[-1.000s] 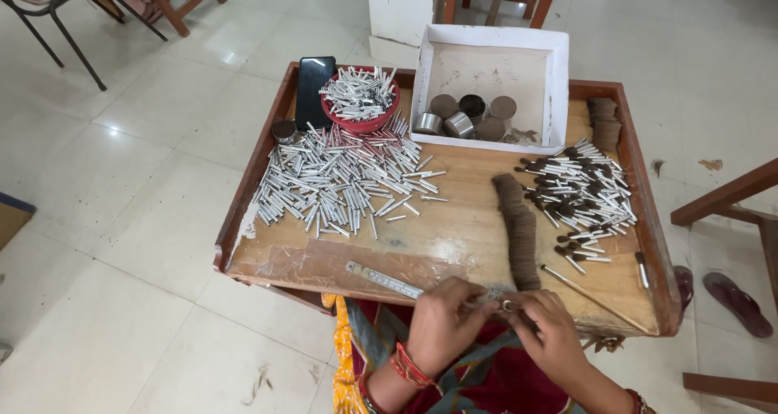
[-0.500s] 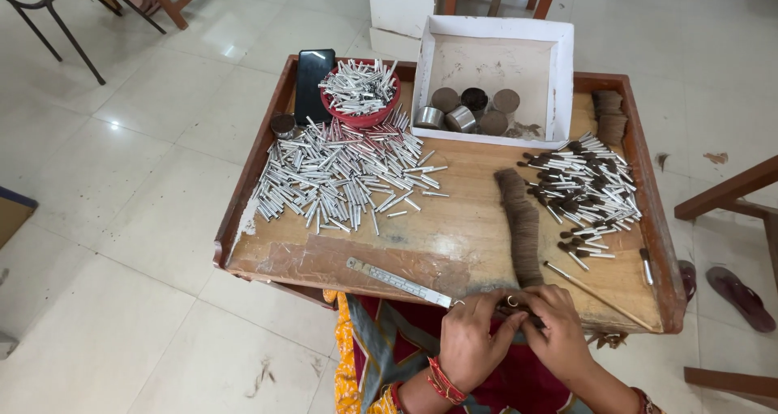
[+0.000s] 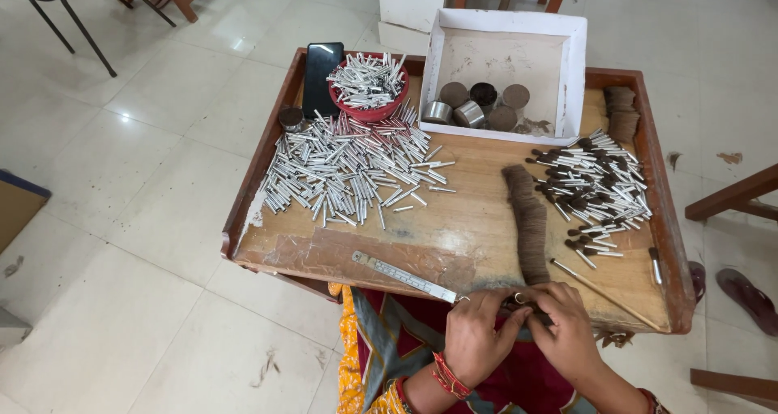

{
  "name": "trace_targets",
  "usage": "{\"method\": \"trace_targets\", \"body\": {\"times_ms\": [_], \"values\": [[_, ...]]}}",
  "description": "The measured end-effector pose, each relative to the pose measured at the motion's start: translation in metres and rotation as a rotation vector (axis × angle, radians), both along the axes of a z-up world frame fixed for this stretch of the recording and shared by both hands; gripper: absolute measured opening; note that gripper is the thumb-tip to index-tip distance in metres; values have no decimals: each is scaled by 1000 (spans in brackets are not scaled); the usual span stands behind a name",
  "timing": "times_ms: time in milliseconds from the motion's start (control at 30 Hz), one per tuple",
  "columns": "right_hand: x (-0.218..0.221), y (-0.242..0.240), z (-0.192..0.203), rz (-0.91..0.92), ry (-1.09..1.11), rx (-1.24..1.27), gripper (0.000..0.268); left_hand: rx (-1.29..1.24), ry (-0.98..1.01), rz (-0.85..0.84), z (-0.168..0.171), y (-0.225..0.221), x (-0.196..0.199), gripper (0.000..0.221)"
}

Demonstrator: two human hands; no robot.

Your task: The worker is assembling makeup brushes by inserting bristles into metal ferrules and measuring the assembly.

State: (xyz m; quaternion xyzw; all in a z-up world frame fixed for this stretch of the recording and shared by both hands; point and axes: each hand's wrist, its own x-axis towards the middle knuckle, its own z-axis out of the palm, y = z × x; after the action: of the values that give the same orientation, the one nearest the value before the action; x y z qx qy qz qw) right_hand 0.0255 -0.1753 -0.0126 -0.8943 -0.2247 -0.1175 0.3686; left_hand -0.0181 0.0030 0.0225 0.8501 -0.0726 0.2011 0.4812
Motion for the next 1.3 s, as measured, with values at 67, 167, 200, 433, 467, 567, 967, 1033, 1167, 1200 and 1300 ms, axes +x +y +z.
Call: {"method": "trace_targets", "body": {"times_ms": [67, 167, 200, 433, 467, 567, 967, 1033, 1167, 1200, 1300], "values": [[-1, 1, 5, 5, -1, 5, 36, -4, -13, 4, -1, -1, -1, 28], [2, 2, 7, 14, 0, -20, 35, -20, -33, 6, 0, 0, 0, 27], [1, 2, 6, 16, 8, -50, 34, -32, -35, 1, 0, 0, -1, 26], [1, -5, 29, 44, 30, -116, 28, 0, -63, -37, -17, -5, 4, 18], [3, -5, 38, 80, 70, -105, 32, 22, -77, -23, -20, -5, 5, 19], [3, -9, 57, 121, 204, -9, 38, 46, -113, -12, -23, -8, 11, 20], [12, 2, 45, 125, 355, 276, 25, 92, -144, 38, -29, -8, 11, 22], [12, 5, 48, 114, 396, 319, 23, 95, -138, 45, -28, -8, 11, 21], [13, 8, 48, 76, 382, 344, 18, 80, -130, 37, -25, -8, 11, 21], [13, 8, 48, 58, 397, 357, 15, 73, -127, 34, -24, -8, 11, 22], [11, 5, 29, 38, 423, 436, 12, 48, -131, 31, -10, -6, 8, 25]]}}
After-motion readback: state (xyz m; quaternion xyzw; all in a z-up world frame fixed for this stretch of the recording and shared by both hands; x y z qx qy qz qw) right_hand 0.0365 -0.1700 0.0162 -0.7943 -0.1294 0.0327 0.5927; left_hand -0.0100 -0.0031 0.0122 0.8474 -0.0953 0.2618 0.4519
